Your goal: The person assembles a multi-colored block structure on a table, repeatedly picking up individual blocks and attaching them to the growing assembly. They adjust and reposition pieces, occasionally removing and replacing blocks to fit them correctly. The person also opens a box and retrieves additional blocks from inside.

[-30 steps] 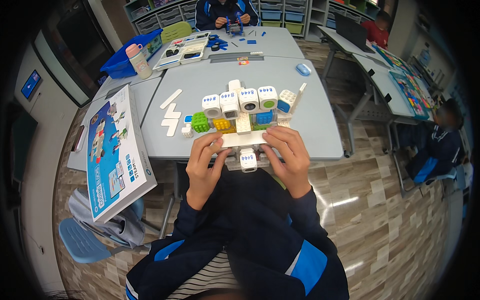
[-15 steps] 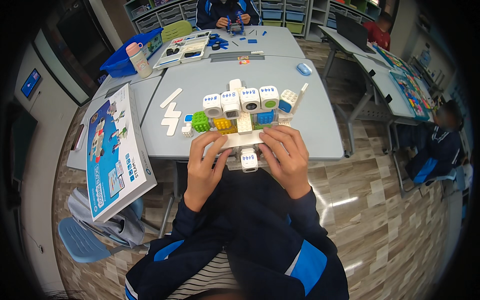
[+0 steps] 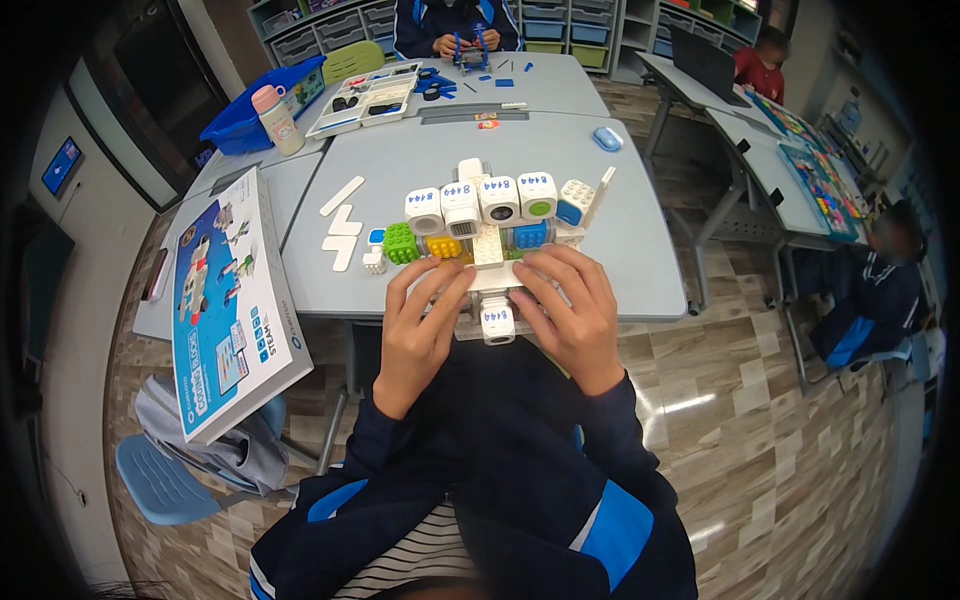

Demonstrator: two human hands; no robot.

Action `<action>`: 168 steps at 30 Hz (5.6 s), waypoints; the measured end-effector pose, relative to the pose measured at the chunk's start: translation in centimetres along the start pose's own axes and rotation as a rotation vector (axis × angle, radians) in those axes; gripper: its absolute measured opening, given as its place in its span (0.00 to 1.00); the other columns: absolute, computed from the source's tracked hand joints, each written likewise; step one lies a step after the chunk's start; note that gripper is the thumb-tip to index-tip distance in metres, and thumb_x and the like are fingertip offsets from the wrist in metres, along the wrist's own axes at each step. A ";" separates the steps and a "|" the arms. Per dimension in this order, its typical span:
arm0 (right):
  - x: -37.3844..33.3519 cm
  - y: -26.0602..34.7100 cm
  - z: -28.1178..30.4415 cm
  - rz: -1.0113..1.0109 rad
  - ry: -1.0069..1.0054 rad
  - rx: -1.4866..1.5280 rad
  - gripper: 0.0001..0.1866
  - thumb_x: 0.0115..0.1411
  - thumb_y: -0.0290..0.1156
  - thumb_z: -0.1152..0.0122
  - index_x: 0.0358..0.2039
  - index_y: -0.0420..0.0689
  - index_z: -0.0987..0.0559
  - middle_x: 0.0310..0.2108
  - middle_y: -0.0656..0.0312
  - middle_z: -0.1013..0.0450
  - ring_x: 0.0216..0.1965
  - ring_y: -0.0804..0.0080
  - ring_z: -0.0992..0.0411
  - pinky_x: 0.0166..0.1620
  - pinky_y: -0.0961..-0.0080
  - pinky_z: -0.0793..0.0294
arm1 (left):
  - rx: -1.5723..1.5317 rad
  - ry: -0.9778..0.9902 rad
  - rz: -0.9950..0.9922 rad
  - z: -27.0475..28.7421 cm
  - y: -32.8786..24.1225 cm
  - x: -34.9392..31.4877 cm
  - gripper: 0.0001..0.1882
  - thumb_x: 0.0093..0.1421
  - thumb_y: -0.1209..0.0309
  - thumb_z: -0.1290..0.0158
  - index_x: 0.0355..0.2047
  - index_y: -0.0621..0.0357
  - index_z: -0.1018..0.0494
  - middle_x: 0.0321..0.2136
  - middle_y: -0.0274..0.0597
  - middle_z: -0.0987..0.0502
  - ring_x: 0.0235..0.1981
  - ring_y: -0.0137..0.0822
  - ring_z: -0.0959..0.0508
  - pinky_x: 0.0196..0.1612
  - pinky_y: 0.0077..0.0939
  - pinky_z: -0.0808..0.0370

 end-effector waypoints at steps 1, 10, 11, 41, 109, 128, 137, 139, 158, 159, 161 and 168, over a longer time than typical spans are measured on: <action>0.1 0.0 0.0 0.012 0.000 0.011 0.18 0.50 0.25 0.27 0.44 0.45 0.15 0.44 0.62 0.22 0.49 0.59 0.25 0.47 0.64 0.25 | 0.006 -0.003 -0.012 0.0 -0.1 0.0 0.22 0.52 0.81 0.39 0.50 0.62 0.21 0.48 0.42 0.23 0.52 0.46 0.25 0.53 0.41 0.26; 0.7 1.1 -0.4 0.117 0.077 -0.028 0.17 0.50 0.27 0.28 0.43 0.44 0.16 0.43 0.64 0.23 0.49 0.65 0.25 0.49 0.64 0.29 | 0.011 0.035 -0.024 0.1 -0.8 1.2 0.17 0.54 0.78 0.37 0.45 0.64 0.21 0.44 0.44 0.22 0.50 0.46 0.24 0.52 0.42 0.26; 0.9 1.2 -0.4 0.125 0.085 -0.028 0.17 0.50 0.26 0.28 0.43 0.44 0.16 0.42 0.64 0.23 0.49 0.65 0.25 0.49 0.64 0.29 | 0.031 0.052 -0.025 0.0 -0.8 1.4 0.17 0.53 0.78 0.36 0.45 0.63 0.20 0.43 0.44 0.21 0.49 0.46 0.23 0.51 0.42 0.26; 1.8 1.6 -0.5 0.142 0.070 0.120 0.13 0.50 0.21 0.30 0.38 0.41 0.15 0.37 0.63 0.22 0.43 0.64 0.23 0.45 0.66 0.28 | -0.035 -0.052 -0.050 0.1 -0.7 0.9 0.21 0.47 0.84 0.38 0.44 0.62 0.18 0.41 0.40 0.20 0.46 0.43 0.23 0.47 0.36 0.23; 3.0 2.3 -2.0 -0.040 0.246 -0.009 0.15 0.50 0.22 0.28 0.40 0.46 0.13 0.34 0.61 0.24 0.39 0.61 0.28 0.44 0.67 0.30 | -0.860 -0.210 0.629 -2.3 6.0 -4.8 0.23 0.54 0.75 0.32 0.51 0.61 0.22 0.43 0.40 0.24 0.42 0.31 0.23 0.47 0.24 0.26; 3.4 2.4 -1.6 -0.022 0.289 -0.021 0.15 0.50 0.20 0.29 0.40 0.44 0.13 0.33 0.61 0.25 0.37 0.64 0.28 0.40 0.71 0.29 | -0.947 -0.147 0.663 -3.1 6.0 -5.0 0.23 0.57 0.79 0.35 0.53 0.66 0.24 0.49 0.44 0.26 0.50 0.33 0.23 0.53 0.27 0.24; 3.4 2.6 -1.9 0.011 0.338 -0.009 0.17 0.50 0.21 0.28 0.43 0.48 0.13 0.35 0.61 0.24 0.38 0.63 0.28 0.39 0.70 0.30 | -0.981 -0.148 0.667 -3.5 6.0 -5.2 0.23 0.57 0.81 0.36 0.54 0.67 0.24 0.49 0.44 0.27 0.51 0.34 0.23 0.55 0.28 0.24; 3.2 2.4 -1.8 0.008 0.350 -0.012 0.17 0.51 0.21 0.29 0.43 0.47 0.13 0.36 0.60 0.23 0.38 0.62 0.28 0.39 0.70 0.30 | -0.986 -0.150 0.676 -3.5 6.0 -5.2 0.23 0.58 0.81 0.36 0.54 0.67 0.25 0.49 0.44 0.27 0.51 0.34 0.23 0.55 0.28 0.24; 2.7 7.5 -0.7 -0.080 0.225 0.208 0.14 0.48 0.20 0.24 0.36 0.38 0.17 0.34 0.56 0.18 0.34 0.63 0.18 0.34 0.74 0.21 | -0.936 -0.221 0.561 3.2 3.9 -3.8 0.20 0.57 0.77 0.35 0.50 0.63 0.23 0.40 0.45 0.22 0.40 0.36 0.20 0.46 0.26 0.24; 3.3 8.1 -1.1 0.000 0.198 0.239 0.15 0.46 0.20 0.23 0.36 0.38 0.17 0.35 0.56 0.19 0.32 0.62 0.19 0.35 0.73 0.21 | -0.936 -0.220 0.559 3.3 4.0 -3.8 0.21 0.57 0.76 0.35 0.51 0.62 0.23 0.42 0.46 0.22 0.42 0.38 0.20 0.47 0.27 0.25; 4.0 8.4 -1.5 0.058 0.138 0.271 0.15 0.46 0.18 0.23 0.36 0.37 0.17 0.36 0.55 0.19 0.32 0.63 0.20 0.34 0.73 0.21 | -0.787 -0.217 0.493 3.8 4.4 -3.4 0.20 0.60 0.79 0.39 0.54 0.64 0.25 0.47 0.47 0.25 0.48 0.36 0.23 0.52 0.28 0.26; 4.7 8.7 -1.9 0.180 -0.091 0.193 0.22 0.42 0.13 0.27 0.41 0.39 0.14 0.35 0.56 0.21 0.32 0.65 0.21 0.31 0.75 0.23 | -0.656 -0.284 0.509 2.6 8.6 -2.0 0.25 0.60 0.75 0.38 0.58 0.60 0.28 0.54 0.46 0.26 0.53 0.40 0.25 0.53 0.30 0.26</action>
Point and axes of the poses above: each hand's wrist, its own x-axis towards the middle knuckle, its own z-axis out of the back of the hand, y = z × x, the point moved 8 cm from there along x, towards the middle knuckle
